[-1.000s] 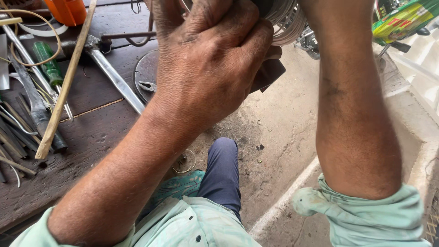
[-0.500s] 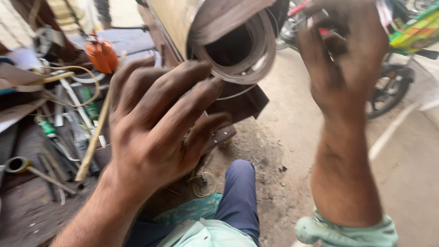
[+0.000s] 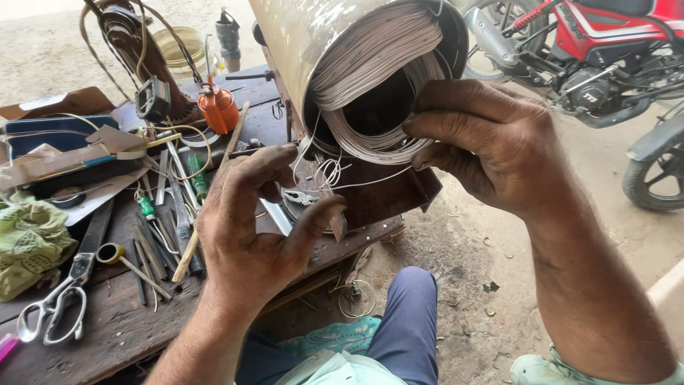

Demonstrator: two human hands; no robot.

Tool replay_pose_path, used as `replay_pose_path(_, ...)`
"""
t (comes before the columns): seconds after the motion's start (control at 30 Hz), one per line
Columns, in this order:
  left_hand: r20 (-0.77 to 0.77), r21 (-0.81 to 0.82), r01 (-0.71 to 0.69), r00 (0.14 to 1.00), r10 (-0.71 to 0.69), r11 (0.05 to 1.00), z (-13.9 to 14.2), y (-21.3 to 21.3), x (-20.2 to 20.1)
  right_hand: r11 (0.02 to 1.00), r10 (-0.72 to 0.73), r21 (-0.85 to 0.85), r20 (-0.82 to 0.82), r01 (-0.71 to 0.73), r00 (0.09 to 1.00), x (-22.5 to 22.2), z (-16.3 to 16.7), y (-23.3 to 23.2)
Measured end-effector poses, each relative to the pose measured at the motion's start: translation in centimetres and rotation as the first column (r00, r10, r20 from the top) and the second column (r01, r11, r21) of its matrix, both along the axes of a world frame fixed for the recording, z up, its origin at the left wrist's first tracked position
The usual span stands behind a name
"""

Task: The person winds white insulated wire onto a cylindrical metal core mounted on a wooden stand. They pull wire from a spool, loop it around the core, and use a wooden stick to press and align the layers. The person repeatedly adjusts the wire and the core to maintain even winding.

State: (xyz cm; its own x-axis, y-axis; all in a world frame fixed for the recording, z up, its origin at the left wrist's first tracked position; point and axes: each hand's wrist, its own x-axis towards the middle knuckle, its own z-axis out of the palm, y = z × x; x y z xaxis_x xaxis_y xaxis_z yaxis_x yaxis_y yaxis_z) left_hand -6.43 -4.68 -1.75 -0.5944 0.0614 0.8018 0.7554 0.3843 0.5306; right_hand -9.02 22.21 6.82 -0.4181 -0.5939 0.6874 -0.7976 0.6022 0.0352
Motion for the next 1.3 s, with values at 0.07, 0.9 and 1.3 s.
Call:
replay_pose_path(0.07,0.074,0.147,0.128,0.987,-0.140,0.981,-0.7,0.1,0.0,0.999,-0.001,-0.053,0.012,0.002,1.000,-0.5,-0.8,0.3)
replay_pose_path(0.9,0.306,0.633,0.325,0.729,-0.613,0.703,2.3,2.4,0.8,0.986,-0.157,-0.098,-0.259,0.136,0.953,3.9,-6.8,-2.0)
replay_pose_path(1.3,0.218,0.176,0.204,0.946,-0.240,0.963,2.1,3.7,0.3,0.972,-0.144,-0.203,-0.101,0.121,0.984,6.1,-4.7,-1.1)
